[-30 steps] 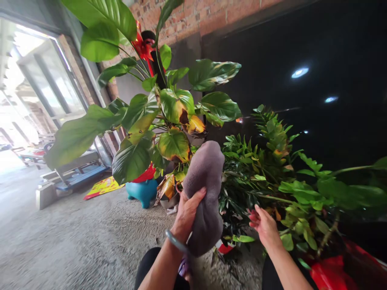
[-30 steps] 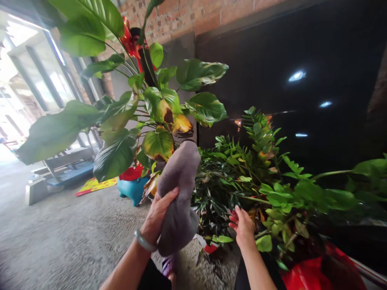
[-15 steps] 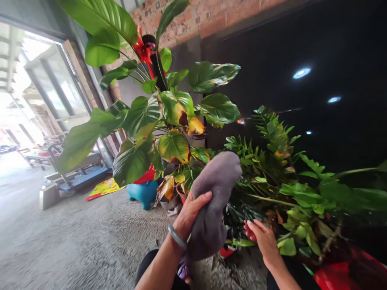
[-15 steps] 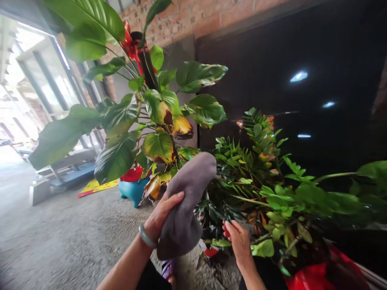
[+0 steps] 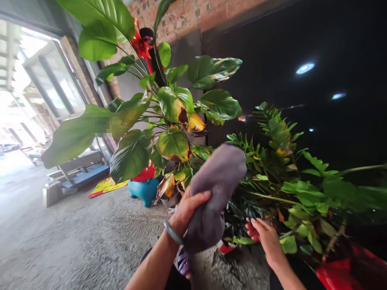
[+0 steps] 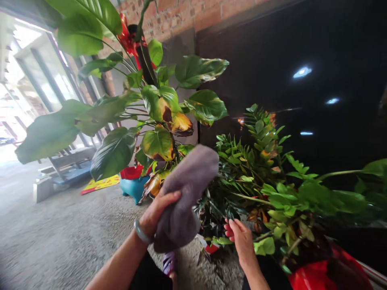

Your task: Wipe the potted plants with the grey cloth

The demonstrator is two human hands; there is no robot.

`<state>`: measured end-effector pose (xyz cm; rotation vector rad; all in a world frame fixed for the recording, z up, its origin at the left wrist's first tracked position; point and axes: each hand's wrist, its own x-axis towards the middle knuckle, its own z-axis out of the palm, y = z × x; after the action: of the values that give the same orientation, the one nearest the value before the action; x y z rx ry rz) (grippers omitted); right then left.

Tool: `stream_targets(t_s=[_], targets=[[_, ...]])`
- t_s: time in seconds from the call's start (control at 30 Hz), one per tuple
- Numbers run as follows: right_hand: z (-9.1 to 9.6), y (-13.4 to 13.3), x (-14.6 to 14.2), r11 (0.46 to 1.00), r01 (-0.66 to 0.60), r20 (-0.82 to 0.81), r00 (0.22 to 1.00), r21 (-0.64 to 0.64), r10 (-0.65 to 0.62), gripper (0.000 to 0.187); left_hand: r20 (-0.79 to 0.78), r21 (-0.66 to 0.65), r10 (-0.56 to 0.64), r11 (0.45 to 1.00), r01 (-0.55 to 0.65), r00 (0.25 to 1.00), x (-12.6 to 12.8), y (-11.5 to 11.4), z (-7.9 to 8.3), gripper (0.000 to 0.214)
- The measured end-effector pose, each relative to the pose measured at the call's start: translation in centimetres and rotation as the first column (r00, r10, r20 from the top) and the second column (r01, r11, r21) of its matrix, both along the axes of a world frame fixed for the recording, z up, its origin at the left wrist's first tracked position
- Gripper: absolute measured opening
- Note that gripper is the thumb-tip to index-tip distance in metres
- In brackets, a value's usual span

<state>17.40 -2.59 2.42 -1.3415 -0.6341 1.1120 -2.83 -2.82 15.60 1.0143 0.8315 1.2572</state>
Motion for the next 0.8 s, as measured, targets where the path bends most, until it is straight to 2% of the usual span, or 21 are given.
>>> stream_targets(t_s=[0.07, 0.1, 0.13, 0.2, 0.3, 0.37, 0.4, 0.47, 0.57, 0.63, 0.7, 0.77, 0.8], targets=[[0.1, 0.0, -0.1, 1.0, -0.02, -0.019, 1.0, -0.003, 0.02, 0.033, 0.048, 0.021, 0.082, 0.996, -0.083, 0.995, 0.4, 1.0, 1.4, 0.045], [0.1, 0.1, -0.2, 1.0, -0.025, -0.034, 0.999, -0.001, 0.025, 0.034, 0.053, 0.014, 0.104, 0.994, -0.104, 0.993, 0.8, 1.4, 1.2, 0.047], [0.1, 0.1, -0.3, 1.0, -0.026, -0.049, 0.998, 0.001, 0.026, 0.036, 0.036, 0.001, 0.103, 0.995, -0.103, 0.994, 1.3, 1.6, 0.5, 0.047], [-0.2, 0.2, -0.3, 1.0, -0.007, -0.065, 0.998, -0.002, 0.007, 0.037, -0.042, -0.013, 0.044, 0.999, -0.045, 0.998, 2.1, 1.3, -2.3, 0.045], [-0.8, 0.2, 0.0, 0.998, 0.065, -0.048, 0.997, -0.009, -0.065, 0.034, -0.181, -0.074, -0.178, 0.983, 0.167, 0.967, 2.5, -0.8, -6.8, 0.035], [-1.2, 0.2, 0.3, 0.995, 0.1, -0.035, 0.994, 0.0, -0.1, 0.031, -0.179, -0.142, -0.336, 0.939, 0.314, 0.925, 2.1, -2.4, -8.1, 0.03], [-1.3, 0.2, 0.4, 0.995, 0.096, -0.037, 0.995, 0.009, -0.096, 0.028, -0.155, -0.164, -0.388, 0.917, 0.363, 0.909, 1.8, -3.0, -7.9, 0.031], [-1.3, 0.2, 0.5, 0.997, 0.07, -0.044, 0.997, 0.022, -0.069, 0.026, -0.104, -0.146, -0.395, 0.914, 0.379, 0.913, 1.1, -3.4, -6.2, 0.035], [-0.7, 0.1, 0.2, 1.0, 0.029, -0.071, 0.997, 0.005, -0.029, 0.028, -0.035, -0.04, -0.21, 0.977, 0.209, 0.977, 0.6, -2.3, -2.2, 0.038], [-0.2, 0.0, 0.0, 1.0, 0.022, -0.098, 0.995, -0.011, -0.023, 0.034, 0.029, -0.012, -0.036, 0.999, 0.036, 0.999, 0.7, -0.8, -0.6, 0.046], [0.1, -0.1, -0.2, 1.0, 0.023, -0.122, 0.992, -0.013, -0.024, 0.037, 0.04, -0.046, 0.092, 0.995, -0.09, 0.995, 1.1, 0.4, -0.9, 0.052], [0.1, -0.1, -0.2, 1.0, 0.026, -0.132, 0.991, -0.001, -0.025, 0.036, -0.068, -0.057, 0.118, 0.991, -0.122, 0.991, 1.6, 0.9, -2.9, 0.046], [0.1, -0.1, -0.2, 1.0, 0.028, -0.135, 0.99, 0.005, -0.027, 0.035, -0.153, -0.051, 0.082, 0.995, -0.091, 0.985, 1.8, 0.8, -4.3, 0.04]])
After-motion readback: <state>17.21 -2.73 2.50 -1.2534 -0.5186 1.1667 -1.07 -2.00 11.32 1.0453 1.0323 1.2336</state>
